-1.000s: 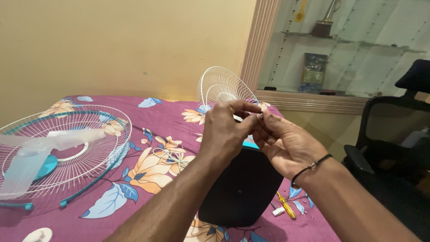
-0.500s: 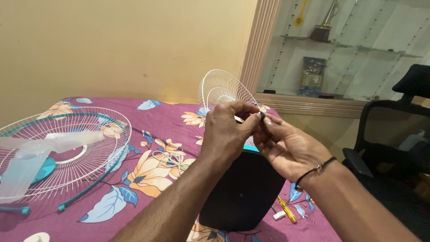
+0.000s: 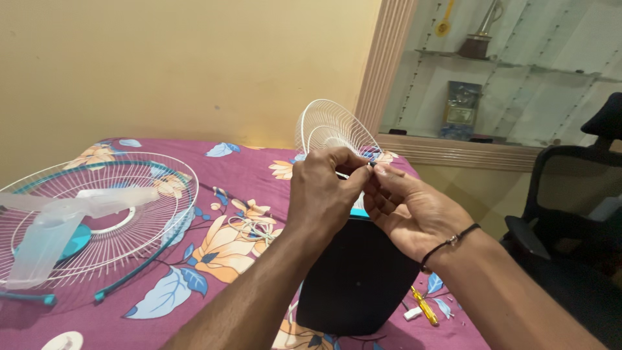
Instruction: The person uses a screwdriver to remove screws from the back cover of a small electric fan. They unscrew multiple fasteners, place them on the bed, and then detach the black back cover to expose the internal components.
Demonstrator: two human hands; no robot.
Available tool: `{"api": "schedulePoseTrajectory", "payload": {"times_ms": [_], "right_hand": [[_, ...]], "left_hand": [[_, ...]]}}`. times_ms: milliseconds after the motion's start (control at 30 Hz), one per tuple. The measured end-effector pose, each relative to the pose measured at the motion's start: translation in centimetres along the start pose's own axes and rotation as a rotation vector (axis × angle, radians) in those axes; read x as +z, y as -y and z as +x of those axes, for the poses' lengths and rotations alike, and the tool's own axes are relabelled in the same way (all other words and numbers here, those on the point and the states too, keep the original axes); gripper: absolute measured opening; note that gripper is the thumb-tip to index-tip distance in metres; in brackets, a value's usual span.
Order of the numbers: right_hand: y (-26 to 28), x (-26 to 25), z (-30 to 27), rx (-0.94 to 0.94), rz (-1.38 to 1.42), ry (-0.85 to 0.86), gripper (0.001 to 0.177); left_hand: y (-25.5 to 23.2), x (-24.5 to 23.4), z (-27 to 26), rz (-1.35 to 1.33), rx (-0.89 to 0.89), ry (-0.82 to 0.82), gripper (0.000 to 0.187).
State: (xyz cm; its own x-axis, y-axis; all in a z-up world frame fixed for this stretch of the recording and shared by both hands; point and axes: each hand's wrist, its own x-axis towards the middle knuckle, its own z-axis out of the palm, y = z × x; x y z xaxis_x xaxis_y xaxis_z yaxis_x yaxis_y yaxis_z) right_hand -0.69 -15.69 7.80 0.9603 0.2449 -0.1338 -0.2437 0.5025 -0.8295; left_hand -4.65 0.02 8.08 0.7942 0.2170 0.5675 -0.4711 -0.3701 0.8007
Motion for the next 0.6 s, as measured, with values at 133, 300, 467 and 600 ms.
{"api": "schedulePoseTrajectory", "payload": {"times_ms": [133,300,467,600], "right_hand": [[-0.5,1.4,0.4,0.003,-0.018,0.008,0.018],[-2.3,4.5,1.4,0.013,-0.116,0.155,0.016],[-4.3,8.6,1.6,0.057,-0.188,0.230,0.012],[-5.7,11.8,1.0,0.100,-0.213,0.268,0.014]], "left_hand": [[0.1,-1.1,0.0,0.030,-0.013,-0.028,0.019],[-0.1,-4.3,-0.5,0.113,-0.057,-0.127,0.019],[-0.1,-8.5,-1.0,0.219,-0.136,-0.191,0.021],[0.0,-11.4,-1.5,0.259,-0.196,-0.252,0.019]]}}
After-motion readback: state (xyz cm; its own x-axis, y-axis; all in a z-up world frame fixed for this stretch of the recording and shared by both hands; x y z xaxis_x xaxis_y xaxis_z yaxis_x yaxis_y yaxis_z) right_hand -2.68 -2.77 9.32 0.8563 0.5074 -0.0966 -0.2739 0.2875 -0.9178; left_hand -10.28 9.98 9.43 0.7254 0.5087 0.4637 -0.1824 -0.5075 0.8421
